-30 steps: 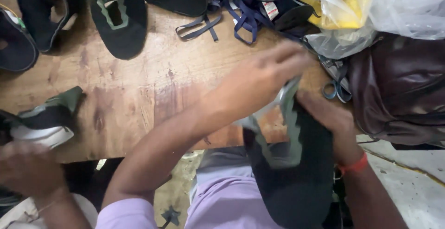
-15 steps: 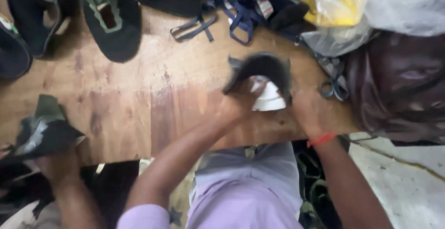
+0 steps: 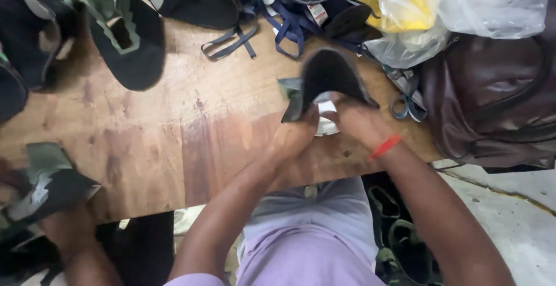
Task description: Folding and assembling internal components into shoe upper sections at a manufacturing workbench.
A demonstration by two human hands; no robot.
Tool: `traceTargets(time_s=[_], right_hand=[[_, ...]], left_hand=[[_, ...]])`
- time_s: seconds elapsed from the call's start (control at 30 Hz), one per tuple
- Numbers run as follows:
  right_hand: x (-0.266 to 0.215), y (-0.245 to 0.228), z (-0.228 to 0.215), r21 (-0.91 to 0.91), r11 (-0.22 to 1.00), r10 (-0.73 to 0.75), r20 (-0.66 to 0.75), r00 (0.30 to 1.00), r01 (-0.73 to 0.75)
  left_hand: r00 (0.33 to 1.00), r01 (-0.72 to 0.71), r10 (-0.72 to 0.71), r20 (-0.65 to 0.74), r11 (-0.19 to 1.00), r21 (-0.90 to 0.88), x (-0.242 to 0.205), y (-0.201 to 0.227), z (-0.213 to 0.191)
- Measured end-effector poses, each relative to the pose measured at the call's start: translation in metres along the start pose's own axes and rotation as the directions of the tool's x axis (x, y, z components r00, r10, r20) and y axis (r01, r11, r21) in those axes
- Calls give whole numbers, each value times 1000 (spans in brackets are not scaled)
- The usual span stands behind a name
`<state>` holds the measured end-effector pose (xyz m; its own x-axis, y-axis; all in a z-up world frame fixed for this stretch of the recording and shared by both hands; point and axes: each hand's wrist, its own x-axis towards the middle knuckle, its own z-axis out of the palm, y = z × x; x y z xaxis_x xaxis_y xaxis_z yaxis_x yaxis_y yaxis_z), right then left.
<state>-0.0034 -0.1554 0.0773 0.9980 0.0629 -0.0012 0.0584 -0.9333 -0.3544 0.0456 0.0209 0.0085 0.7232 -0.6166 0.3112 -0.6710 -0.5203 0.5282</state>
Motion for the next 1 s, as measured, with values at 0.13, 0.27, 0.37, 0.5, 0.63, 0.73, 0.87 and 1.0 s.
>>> traceTargets(time_s=[0.13,0.27,0.37,0.5,0.63,0.73,0.87,1.0], right_hand=[[-29,55,31,40,999,-18,-1,1000,18],[-29,73,58,72,994,81,0,997,-81],[-24,66,55,-81,976,189,-122,974,-200],[-34,54,48,32,998,-48,-275,960,59],[-41,84,81,-31,994,108,-25,994,-109],[-44,54,71,-503,848,180,-23,983,-166],[-37,37,60,-140,966,180,-245,953,-219],[-31,23,55,-196,964,134,-227,965,-180]], left_hand=[[993,-49,39,109,995,84,5,0,29],[972,-234,228,56,913,334,8,3,36],[920,-301,392,-27,747,593,16,8,34],[944,-319,244,223,847,424,-6,-3,47],[927,-346,258,274,870,350,-18,41,-18],[906,-260,149,395,934,244,-21,42,-17],[958,-81,48,282,991,109,-17,45,16],[990,-138,139,11,964,226,-16,57,25]])
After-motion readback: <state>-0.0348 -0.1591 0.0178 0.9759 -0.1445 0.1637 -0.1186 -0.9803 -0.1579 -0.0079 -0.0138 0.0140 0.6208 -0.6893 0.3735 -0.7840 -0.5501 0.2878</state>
